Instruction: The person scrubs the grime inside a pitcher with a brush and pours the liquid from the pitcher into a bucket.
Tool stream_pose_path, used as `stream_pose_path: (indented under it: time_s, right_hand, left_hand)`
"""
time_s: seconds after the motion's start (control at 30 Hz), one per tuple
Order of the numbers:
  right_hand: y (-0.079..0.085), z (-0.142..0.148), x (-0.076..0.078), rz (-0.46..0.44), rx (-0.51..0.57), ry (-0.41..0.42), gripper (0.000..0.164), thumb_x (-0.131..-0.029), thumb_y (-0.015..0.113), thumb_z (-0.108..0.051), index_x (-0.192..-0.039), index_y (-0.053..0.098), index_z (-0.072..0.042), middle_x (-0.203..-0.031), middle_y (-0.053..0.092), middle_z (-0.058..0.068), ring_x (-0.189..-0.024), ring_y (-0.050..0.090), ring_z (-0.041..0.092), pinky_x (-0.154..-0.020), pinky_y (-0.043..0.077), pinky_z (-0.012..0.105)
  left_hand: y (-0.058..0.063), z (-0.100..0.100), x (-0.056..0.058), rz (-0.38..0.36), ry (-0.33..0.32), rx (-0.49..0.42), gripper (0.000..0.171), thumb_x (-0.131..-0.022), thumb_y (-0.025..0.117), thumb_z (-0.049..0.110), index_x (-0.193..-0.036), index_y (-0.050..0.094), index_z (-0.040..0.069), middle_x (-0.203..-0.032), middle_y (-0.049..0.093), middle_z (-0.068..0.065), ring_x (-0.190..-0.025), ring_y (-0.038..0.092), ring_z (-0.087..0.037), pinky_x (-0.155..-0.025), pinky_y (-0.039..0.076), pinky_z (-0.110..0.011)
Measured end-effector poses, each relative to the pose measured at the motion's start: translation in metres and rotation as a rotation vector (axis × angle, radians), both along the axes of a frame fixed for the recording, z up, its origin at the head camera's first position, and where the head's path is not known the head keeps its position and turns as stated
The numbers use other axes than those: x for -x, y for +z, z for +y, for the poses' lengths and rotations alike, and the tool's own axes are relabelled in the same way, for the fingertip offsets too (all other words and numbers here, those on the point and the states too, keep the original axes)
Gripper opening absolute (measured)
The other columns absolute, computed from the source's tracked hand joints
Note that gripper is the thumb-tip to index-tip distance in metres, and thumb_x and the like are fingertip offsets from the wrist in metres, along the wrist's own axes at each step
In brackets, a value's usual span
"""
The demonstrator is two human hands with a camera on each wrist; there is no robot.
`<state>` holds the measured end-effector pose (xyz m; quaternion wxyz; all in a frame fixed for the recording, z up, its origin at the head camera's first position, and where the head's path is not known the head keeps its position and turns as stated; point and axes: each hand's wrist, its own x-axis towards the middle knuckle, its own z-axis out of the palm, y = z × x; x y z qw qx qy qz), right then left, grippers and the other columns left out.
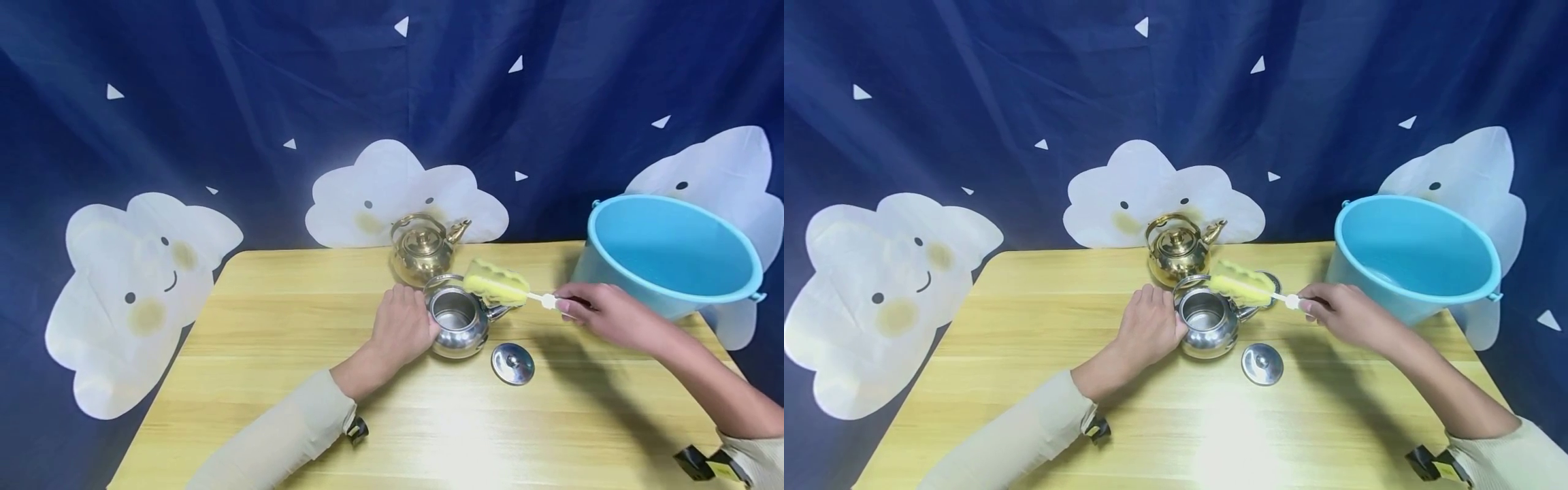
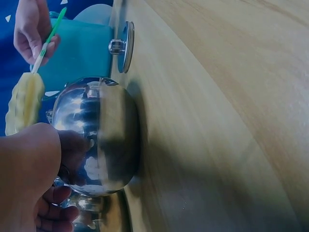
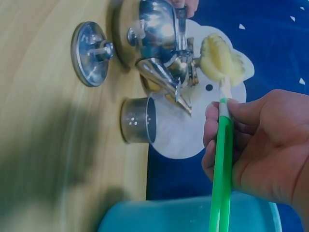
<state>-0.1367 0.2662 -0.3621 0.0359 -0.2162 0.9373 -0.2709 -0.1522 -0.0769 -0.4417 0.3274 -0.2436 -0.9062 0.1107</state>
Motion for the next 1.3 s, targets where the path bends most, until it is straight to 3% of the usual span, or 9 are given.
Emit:
stream_pose_path:
  time_s: [0.2, 0.5, 0.9, 1.13, 1.3]
  right_hand:
    - [-0.009, 0.013, -0.006, -0.028, 0.014, -0.043, 0.014, -0.102, 0.062, -0.011, -0.106, 0.073, -0.004, -0.077, 0.063, -0.008, -0.066, 0.047, -0.003, -0.062, 0.040, 0.022]
    - [-0.027, 0.033, -0.018, -0.082, 0.086, -0.074, 0.014, -0.103, 0.059, -0.012, -0.093, 0.069, -0.013, -0.077, 0.057, -0.007, -0.066, 0.045, 0.003, -0.060, 0.036, 0.024]
    - [-0.045, 0.055, -0.032, -0.098, 0.167, -0.100, 0.011, -0.103, 0.057, -0.007, -0.100, 0.068, -0.006, -0.080, 0.060, -0.011, -0.074, 0.048, 0.004, -0.063, 0.035, 0.021]
    - [-0.052, 0.063, -0.037, -0.102, 0.141, -0.118, 0.013, -0.103, 0.058, -0.007, -0.107, 0.069, -0.003, -0.083, 0.061, -0.011, -0.075, 0.048, 0.001, -0.063, 0.035, 0.020]
    - [-0.058, 0.070, -0.041, -0.103, 0.134, -0.135, 0.015, -0.103, 0.059, -0.008, -0.111, 0.070, -0.001, -0.088, 0.064, -0.014, -0.079, 0.049, -0.004, -0.066, 0.037, 0.018]
  left_hand:
    - [0.000, 0.000, 0.000, 0.019, -0.009, -0.013, 0.027, -0.081, 0.053, 0.036, -0.064, 0.047, 0.016, -0.062, 0.037, 0.002, -0.065, 0.020, -0.016, -0.058, 0.017, -0.027]
    - [-0.004, -0.001, -0.002, 0.040, -0.013, -0.020, 0.028, -0.083, 0.054, 0.036, -0.065, 0.047, 0.016, -0.063, 0.035, 0.002, -0.065, 0.021, -0.016, -0.058, 0.017, -0.027]
    - [-0.003, 0.001, 0.002, 0.070, -0.047, -0.056, 0.024, -0.078, 0.055, 0.031, -0.064, 0.041, 0.017, -0.065, 0.023, 0.002, -0.063, 0.021, -0.016, -0.055, 0.020, -0.026]
    - [-0.001, 0.001, 0.001, 0.058, -0.030, -0.050, 0.024, -0.078, 0.054, 0.032, -0.063, 0.044, 0.016, -0.064, 0.023, 0.002, -0.061, 0.023, -0.017, -0.055, 0.020, -0.027]
    - [-0.001, 0.001, 0.000, 0.044, -0.015, -0.025, 0.025, -0.080, 0.055, 0.034, -0.065, 0.047, 0.016, -0.062, 0.033, 0.002, -0.064, 0.022, -0.016, -0.057, 0.019, -0.027]
